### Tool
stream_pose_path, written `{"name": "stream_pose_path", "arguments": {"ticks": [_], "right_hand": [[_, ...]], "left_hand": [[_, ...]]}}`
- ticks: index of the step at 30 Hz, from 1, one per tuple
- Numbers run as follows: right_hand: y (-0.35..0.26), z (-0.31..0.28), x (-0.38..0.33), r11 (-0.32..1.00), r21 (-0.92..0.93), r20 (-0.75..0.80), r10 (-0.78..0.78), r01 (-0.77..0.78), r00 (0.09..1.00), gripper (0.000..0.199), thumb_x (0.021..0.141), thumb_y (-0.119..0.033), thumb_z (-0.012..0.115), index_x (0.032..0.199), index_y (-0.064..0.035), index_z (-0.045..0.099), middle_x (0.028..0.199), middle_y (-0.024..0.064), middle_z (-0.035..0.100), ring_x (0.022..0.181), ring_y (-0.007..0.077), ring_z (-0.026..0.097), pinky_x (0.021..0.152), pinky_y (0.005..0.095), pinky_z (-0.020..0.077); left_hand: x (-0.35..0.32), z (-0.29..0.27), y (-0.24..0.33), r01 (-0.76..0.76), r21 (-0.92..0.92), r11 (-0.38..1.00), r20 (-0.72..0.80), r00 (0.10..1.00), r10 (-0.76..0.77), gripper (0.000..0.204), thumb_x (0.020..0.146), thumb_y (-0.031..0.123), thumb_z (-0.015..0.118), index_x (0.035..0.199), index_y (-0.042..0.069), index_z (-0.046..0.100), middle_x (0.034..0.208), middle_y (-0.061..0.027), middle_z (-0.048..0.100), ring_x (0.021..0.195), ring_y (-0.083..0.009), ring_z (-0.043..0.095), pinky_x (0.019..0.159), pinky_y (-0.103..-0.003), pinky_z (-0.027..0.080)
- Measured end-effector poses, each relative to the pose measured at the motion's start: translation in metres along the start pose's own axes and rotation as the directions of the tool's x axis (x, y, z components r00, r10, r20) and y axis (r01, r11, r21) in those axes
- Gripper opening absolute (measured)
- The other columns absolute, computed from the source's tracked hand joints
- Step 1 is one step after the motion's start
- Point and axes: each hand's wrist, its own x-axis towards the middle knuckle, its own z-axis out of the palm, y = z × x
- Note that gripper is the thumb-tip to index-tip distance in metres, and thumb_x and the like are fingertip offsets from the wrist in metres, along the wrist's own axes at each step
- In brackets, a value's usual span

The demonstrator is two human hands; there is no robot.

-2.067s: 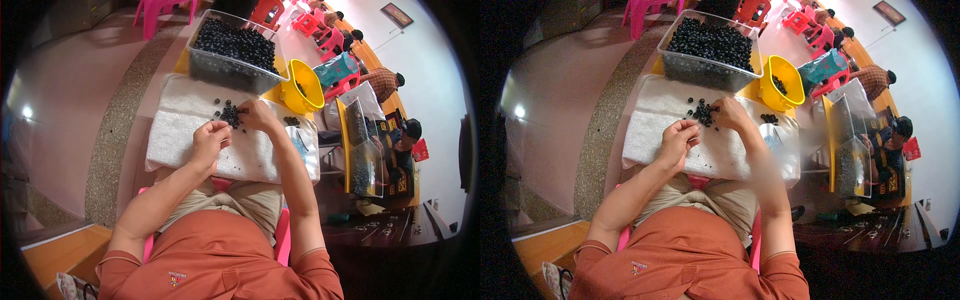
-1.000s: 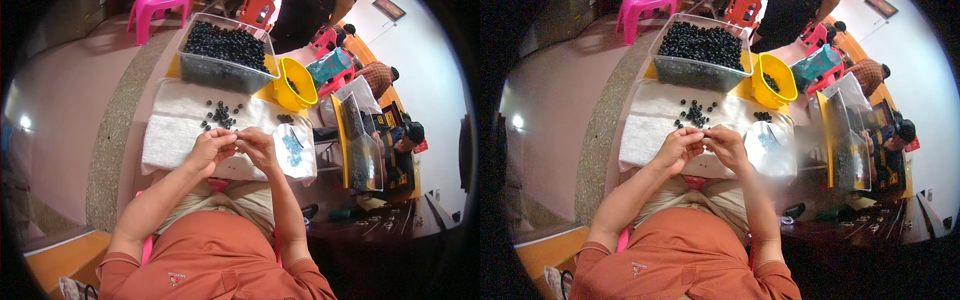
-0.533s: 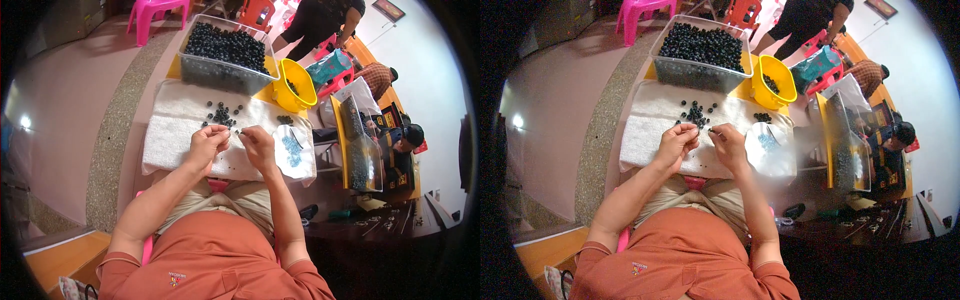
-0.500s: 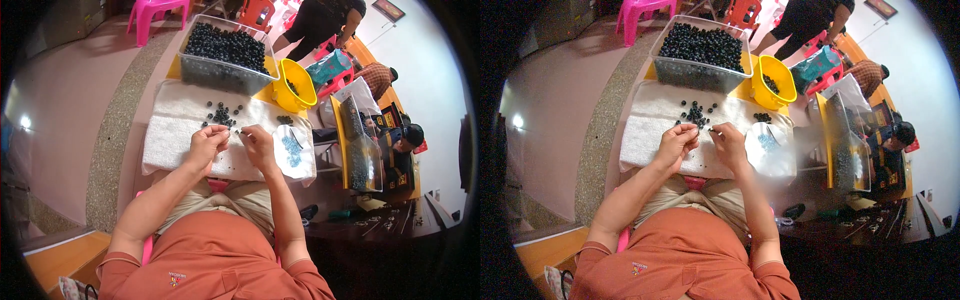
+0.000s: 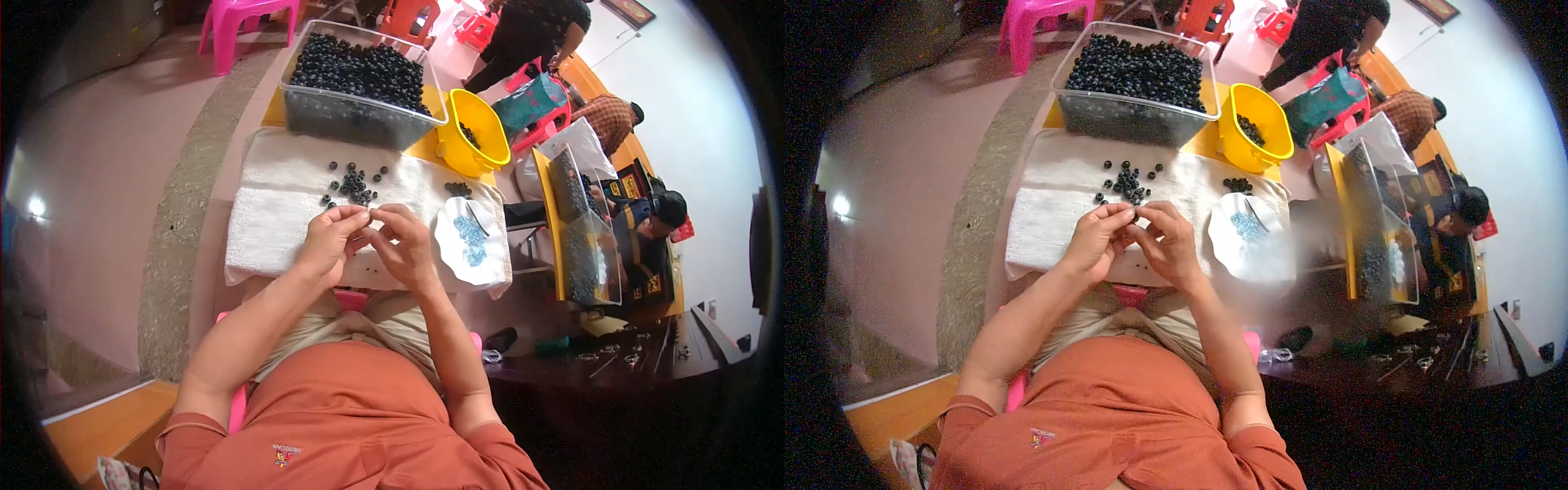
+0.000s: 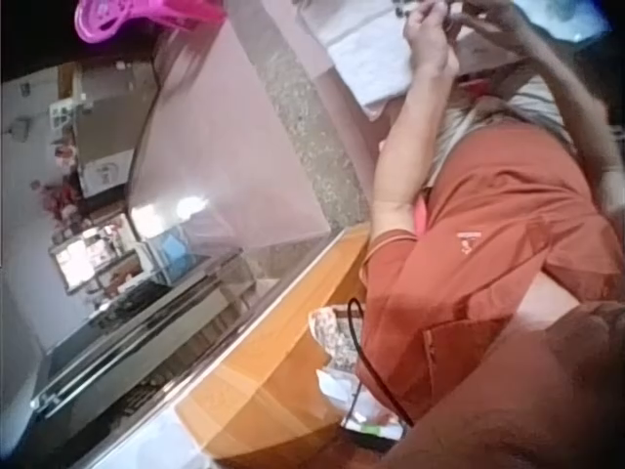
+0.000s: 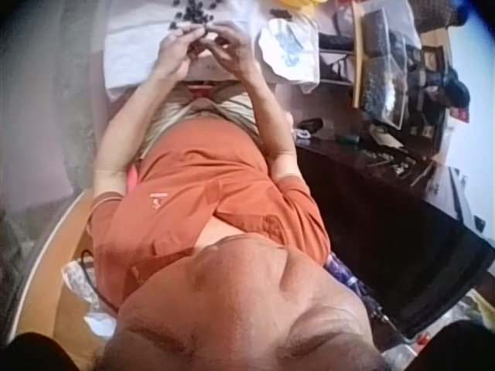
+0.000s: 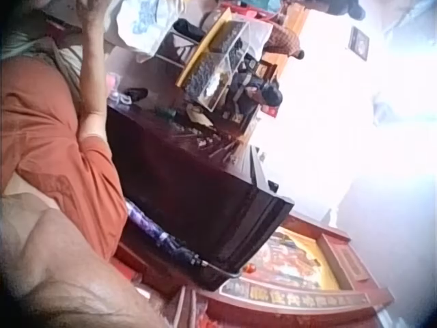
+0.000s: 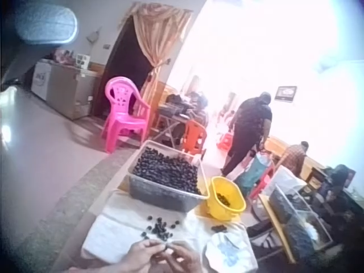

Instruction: Sorting small black round objects on a table.

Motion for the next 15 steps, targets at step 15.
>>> {"name": "stream_pose_path", "arguments": {"ticks": [15], "right_hand": [[0.018, 0.003, -0.025, 0.996, -0.031, -0.205, -0.089, 0.084, 0.975, 0.027, 0.079, 0.006, 0.069, 0.105, -0.0009, 0.066, 0.097, 0.0121, 0.064, 0.076, 0.0176, 0.063, 0.061, 0.026, 0.0503]], "left_hand": [[-0.003, 0.002, -0.011, 0.13, 0.034, 0.991, 0.031, 0.991, -0.131, 0.013, 0.088, 0.008, 0.067, 0.099, 0.007, 0.061, 0.092, -0.0033, 0.064, 0.086, -0.013, 0.062, 0.08, -0.027, 0.053]]}}
